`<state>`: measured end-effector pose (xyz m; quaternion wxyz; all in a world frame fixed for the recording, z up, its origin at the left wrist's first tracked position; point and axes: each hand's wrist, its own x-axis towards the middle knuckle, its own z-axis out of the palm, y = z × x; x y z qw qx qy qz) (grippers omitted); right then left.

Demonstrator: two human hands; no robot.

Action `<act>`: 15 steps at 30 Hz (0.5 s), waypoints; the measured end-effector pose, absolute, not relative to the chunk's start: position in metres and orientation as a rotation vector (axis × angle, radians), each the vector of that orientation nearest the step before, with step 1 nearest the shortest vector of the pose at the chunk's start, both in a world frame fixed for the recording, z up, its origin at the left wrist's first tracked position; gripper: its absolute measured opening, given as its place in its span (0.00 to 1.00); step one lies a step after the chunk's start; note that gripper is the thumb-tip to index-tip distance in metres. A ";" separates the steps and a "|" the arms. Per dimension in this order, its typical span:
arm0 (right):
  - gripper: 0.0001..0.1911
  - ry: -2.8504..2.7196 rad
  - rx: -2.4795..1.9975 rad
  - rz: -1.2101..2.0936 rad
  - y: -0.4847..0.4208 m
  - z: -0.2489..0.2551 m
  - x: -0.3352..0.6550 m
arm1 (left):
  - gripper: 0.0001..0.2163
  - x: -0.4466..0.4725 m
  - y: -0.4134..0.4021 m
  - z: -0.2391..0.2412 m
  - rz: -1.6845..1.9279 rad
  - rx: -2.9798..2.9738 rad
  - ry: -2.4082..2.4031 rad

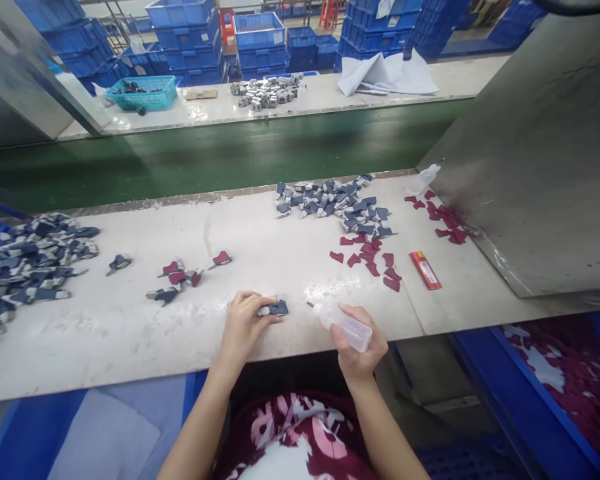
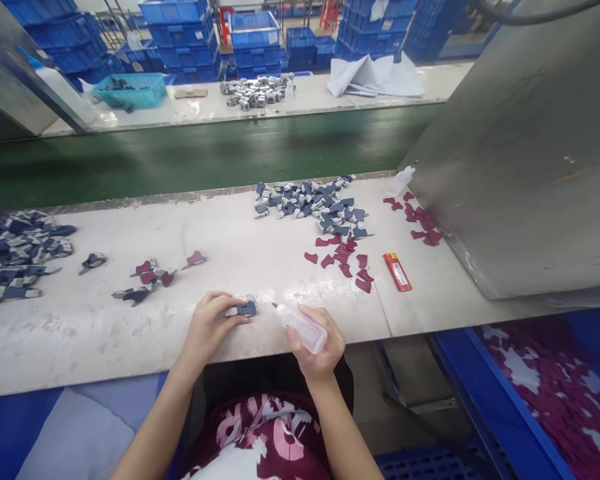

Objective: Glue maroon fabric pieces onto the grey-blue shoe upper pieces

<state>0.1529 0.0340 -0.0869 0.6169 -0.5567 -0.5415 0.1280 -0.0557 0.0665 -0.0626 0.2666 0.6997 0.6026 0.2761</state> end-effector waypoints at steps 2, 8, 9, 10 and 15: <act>0.12 -1.283 -1.295 0.296 0.033 -0.087 0.152 | 0.07 -0.050 0.064 -0.067 0.739 1.892 1.690; 0.12 -1.285 -1.404 0.145 0.031 -0.086 0.149 | 0.08 -0.019 0.058 -0.070 0.714 1.908 1.703; 0.11 -1.282 -1.409 0.140 0.031 -0.087 0.149 | 0.08 -0.017 0.058 -0.070 0.719 1.904 1.696; 0.10 -1.277 -1.411 0.136 0.031 -0.088 0.149 | 0.09 -0.016 0.058 -0.070 0.723 1.900 1.690; 0.08 -1.274 -1.415 0.115 0.028 -0.092 0.150 | 0.09 -0.019 0.059 -0.069 0.717 1.886 1.679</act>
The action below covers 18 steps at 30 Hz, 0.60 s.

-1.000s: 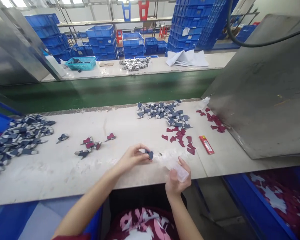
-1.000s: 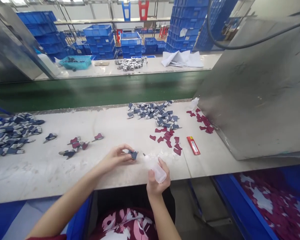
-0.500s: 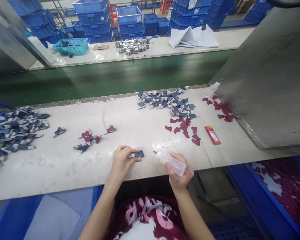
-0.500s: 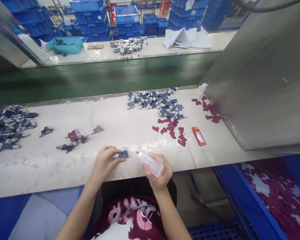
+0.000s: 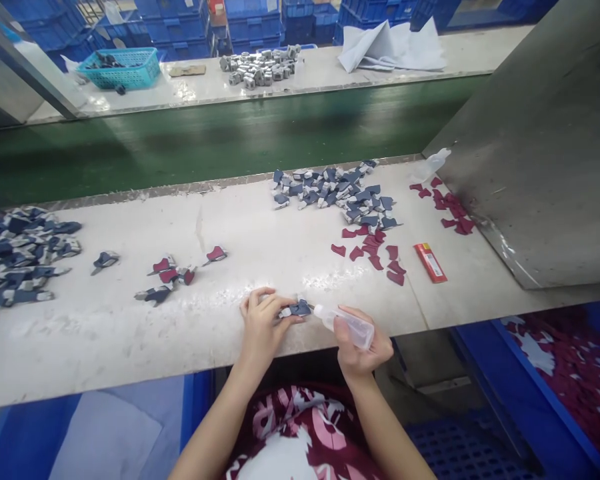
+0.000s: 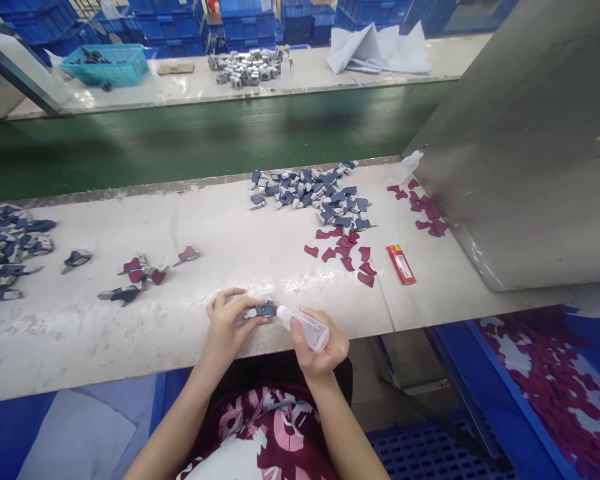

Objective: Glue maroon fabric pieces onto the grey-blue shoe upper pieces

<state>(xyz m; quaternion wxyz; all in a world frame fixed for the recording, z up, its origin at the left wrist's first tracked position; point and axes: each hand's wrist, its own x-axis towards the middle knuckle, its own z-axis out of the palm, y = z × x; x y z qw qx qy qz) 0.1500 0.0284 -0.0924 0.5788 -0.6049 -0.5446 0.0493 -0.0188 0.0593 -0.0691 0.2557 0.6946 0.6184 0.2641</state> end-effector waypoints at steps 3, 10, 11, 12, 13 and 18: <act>0.07 -1.289 -1.403 0.122 0.028 -0.093 0.151 | 0.09 -0.019 0.059 -0.069 0.718 1.882 1.687; 0.08 -1.315 -1.418 0.116 0.030 -0.091 0.151 | 0.09 -0.018 0.059 -0.069 0.716 1.894 1.683; 0.08 -1.318 -1.414 0.110 0.030 -0.091 0.151 | 0.09 -0.018 0.059 -0.068 0.714 1.895 1.685; 0.07 -1.322 -1.404 0.106 0.030 -0.092 0.151 | 0.09 -0.018 0.060 -0.068 0.712 1.896 1.689; 0.06 -1.323 -1.389 0.107 0.030 -0.092 0.152 | 0.09 -0.018 0.060 -0.067 0.709 1.897 1.693; 0.05 -1.280 -1.375 0.128 0.029 -0.093 0.151 | 0.09 -0.017 0.060 -0.065 0.700 1.897 1.701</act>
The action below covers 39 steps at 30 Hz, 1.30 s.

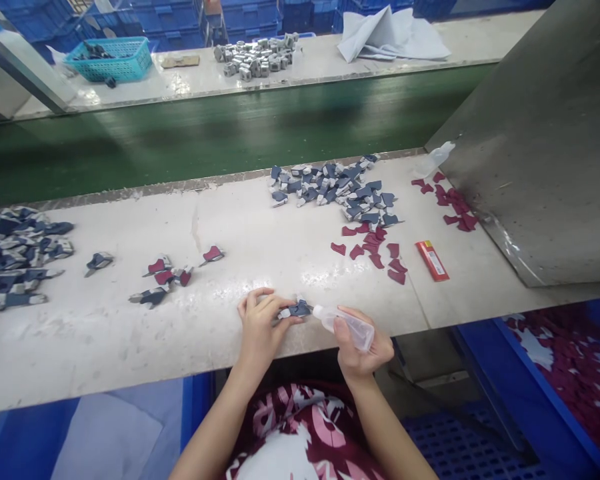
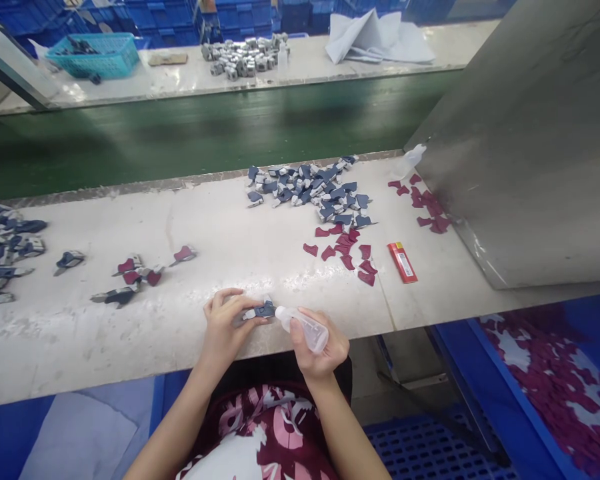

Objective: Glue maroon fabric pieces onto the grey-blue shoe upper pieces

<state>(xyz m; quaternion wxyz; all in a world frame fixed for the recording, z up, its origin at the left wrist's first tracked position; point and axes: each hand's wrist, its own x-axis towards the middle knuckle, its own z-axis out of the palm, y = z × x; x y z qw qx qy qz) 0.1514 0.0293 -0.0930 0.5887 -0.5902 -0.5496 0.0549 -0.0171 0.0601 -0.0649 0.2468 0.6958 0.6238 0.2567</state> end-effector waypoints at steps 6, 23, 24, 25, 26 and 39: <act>0.05 -1.221 -1.403 0.122 0.028 -0.095 0.150 | 0.09 -0.017 0.059 -0.065 0.716 1.882 1.708; 0.10 -0.890 -1.395 0.231 0.022 -0.099 0.147 | 0.10 -0.017 0.059 -0.068 0.727 1.851 1.713; 0.10 -0.911 -1.396 0.241 0.021 -0.099 0.146 | 0.10 -0.017 0.059 -0.068 0.727 1.855 1.709; 0.10 -0.952 -1.399 0.256 0.021 -0.099 0.144 | 0.10 -0.017 0.060 -0.067 0.729 1.858 1.706; 0.10 -1.001 -1.400 0.274 0.021 -0.099 0.143 | 0.10 -0.017 0.060 -0.067 0.733 1.861 1.703; 0.13 -1.139 -1.500 0.322 0.025 -0.095 0.136 | 0.11 -0.016 0.060 -0.066 0.752 1.852 1.696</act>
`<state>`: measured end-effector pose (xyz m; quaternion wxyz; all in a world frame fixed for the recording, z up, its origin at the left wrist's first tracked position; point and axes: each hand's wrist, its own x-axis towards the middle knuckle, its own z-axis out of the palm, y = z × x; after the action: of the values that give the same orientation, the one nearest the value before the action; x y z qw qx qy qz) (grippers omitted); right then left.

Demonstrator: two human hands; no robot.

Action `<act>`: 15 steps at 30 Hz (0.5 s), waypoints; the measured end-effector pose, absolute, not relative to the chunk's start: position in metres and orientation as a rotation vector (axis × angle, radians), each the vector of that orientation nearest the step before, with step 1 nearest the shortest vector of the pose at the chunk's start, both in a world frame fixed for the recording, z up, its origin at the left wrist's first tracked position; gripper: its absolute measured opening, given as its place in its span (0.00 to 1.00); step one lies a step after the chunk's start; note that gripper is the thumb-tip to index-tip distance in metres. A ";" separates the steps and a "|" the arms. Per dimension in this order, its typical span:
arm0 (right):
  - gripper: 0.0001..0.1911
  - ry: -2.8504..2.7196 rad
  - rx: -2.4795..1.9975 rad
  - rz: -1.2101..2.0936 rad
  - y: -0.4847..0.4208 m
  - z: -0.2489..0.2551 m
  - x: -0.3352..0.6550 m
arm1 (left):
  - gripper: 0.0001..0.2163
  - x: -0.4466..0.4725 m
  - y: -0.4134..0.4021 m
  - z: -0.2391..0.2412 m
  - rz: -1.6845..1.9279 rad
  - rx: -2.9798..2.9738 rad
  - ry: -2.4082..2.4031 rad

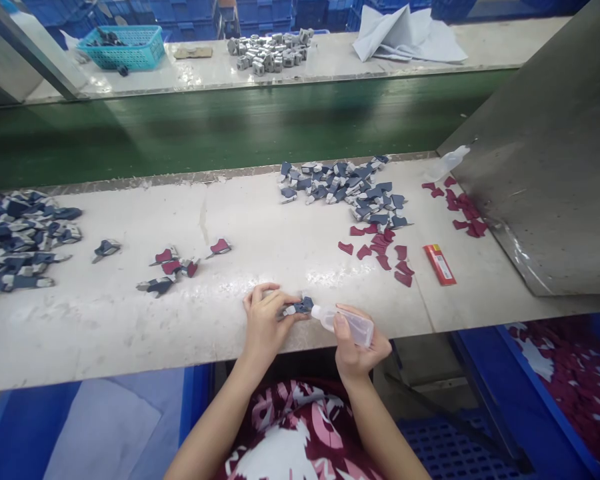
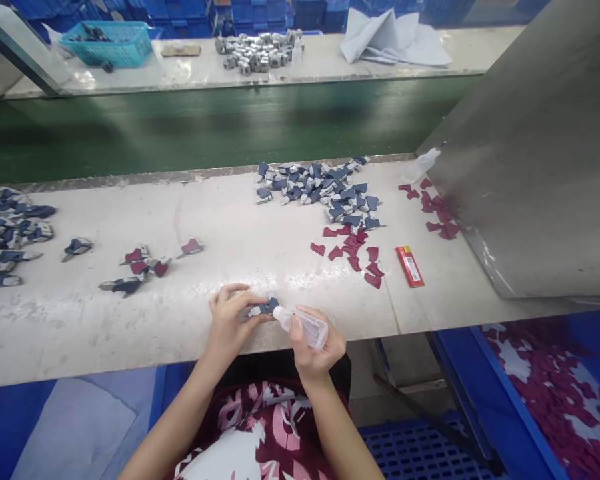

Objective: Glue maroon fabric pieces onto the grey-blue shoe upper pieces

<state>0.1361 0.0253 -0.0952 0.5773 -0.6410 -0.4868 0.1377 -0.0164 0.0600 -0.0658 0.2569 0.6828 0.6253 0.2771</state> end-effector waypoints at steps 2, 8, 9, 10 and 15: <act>0.13 -1.150 -1.489 0.324 0.026 -0.094 0.136 | 0.10 -0.016 0.060 -0.065 0.744 1.847 1.696; 0.11 -1.130 -1.433 0.406 0.026 -0.093 0.137 | 0.09 -0.016 0.060 -0.064 0.740 1.834 1.705; 0.11 -1.118 -1.430 0.425 0.026 -0.092 0.137 | 0.09 -0.016 0.060 -0.064 0.742 1.835 1.707; 0.10 -1.101 -1.425 0.440 0.026 -0.092 0.138 | 0.09 -0.016 0.060 -0.065 0.743 1.836 1.708; 0.10 -1.026 -1.421 0.463 0.025 -0.090 0.141 | 0.09 -0.016 0.060 -0.065 0.733 1.841 1.701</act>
<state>0.1415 0.0254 -0.0902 0.6165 -0.6173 -0.4456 0.2009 -0.0162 0.0601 -0.0651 0.2620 0.6802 0.6287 0.2708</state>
